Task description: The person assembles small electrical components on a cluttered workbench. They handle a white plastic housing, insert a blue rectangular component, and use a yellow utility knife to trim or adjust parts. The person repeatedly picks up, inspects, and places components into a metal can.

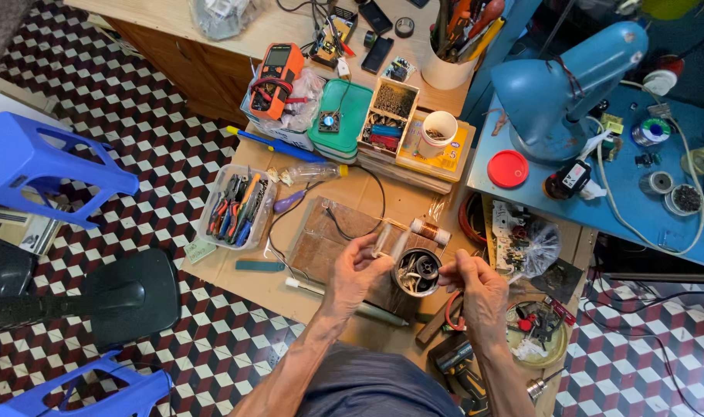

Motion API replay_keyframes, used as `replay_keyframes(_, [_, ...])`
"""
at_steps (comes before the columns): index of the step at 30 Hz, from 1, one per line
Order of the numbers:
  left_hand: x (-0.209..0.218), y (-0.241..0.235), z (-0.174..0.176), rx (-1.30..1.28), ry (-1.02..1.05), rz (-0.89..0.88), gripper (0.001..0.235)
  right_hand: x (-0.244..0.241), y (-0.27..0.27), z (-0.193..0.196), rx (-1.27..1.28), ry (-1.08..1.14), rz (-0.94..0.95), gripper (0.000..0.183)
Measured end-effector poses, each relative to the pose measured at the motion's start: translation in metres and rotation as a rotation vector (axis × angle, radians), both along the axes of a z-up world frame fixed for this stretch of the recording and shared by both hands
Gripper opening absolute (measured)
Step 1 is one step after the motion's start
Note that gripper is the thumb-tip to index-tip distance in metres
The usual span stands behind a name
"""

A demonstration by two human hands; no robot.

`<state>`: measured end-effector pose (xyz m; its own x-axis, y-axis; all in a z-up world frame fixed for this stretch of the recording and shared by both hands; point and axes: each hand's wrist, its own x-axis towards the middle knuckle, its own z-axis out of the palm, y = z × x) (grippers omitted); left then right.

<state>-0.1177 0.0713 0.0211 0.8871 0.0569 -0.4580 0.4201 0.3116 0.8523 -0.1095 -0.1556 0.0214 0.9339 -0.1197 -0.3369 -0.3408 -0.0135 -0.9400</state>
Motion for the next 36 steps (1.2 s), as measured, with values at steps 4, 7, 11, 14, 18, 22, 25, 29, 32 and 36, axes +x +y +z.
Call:
replay_keyframes(4, [-0.024, 0.012, 0.006, -0.157, -0.01, 0.274, 0.053, -0.01, -0.016, -0.023, -0.196, -0.054, -0.047, 0.037])
replay_keyframes(7, [-0.046, 0.033, 0.004, -0.161, 0.023, 0.389, 0.053, -0.015, -0.019, -0.039, -0.361, -0.133, 0.023, 0.057])
replay_keyframes(11, [-0.072, 0.055, -0.023, -0.07, 0.063, 0.372, 0.053, -0.031, -0.019, -0.047, -0.324, -0.097, -0.016, 0.058])
replay_keyframes(14, [-0.069, 0.067, -0.07, -0.033, 0.153, 0.295, 0.055, -0.046, -0.017, -0.042, -0.307, -0.005, -0.097, 0.052])
replay_keyframes(18, [-0.046, 0.093, -0.147, -0.097, 0.168, 0.165, 0.057, -0.057, 0.009, -0.04, -0.315, 0.091, -0.162, 0.046])
replay_keyframes(22, [-0.012, 0.116, -0.215, 0.026, 0.143, -0.098, 0.053, -0.06, 0.04, -0.046, -0.283, 0.149, -0.208, 0.04])
replay_keyframes(25, [0.01, 0.132, -0.248, 0.171, 0.151, -0.307, 0.049, -0.06, 0.067, -0.051, -0.269, 0.225, -0.209, 0.038])
replay_keyframes(29, [0.034, 0.145, -0.267, 0.319, 0.121, -0.538, 0.049, -0.063, 0.096, -0.055, -0.275, 0.243, -0.226, 0.039])
replay_keyframes(32, [0.045, 0.159, -0.267, 0.312, 0.14, -0.624, 0.049, -0.068, 0.102, -0.05, -0.371, 0.272, -0.239, 0.04])
replay_keyframes(36, [0.059, 0.163, -0.266, 0.405, 0.127, -0.746, 0.05, -0.093, 0.091, -0.043, -0.38, 0.414, -0.279, 0.041])
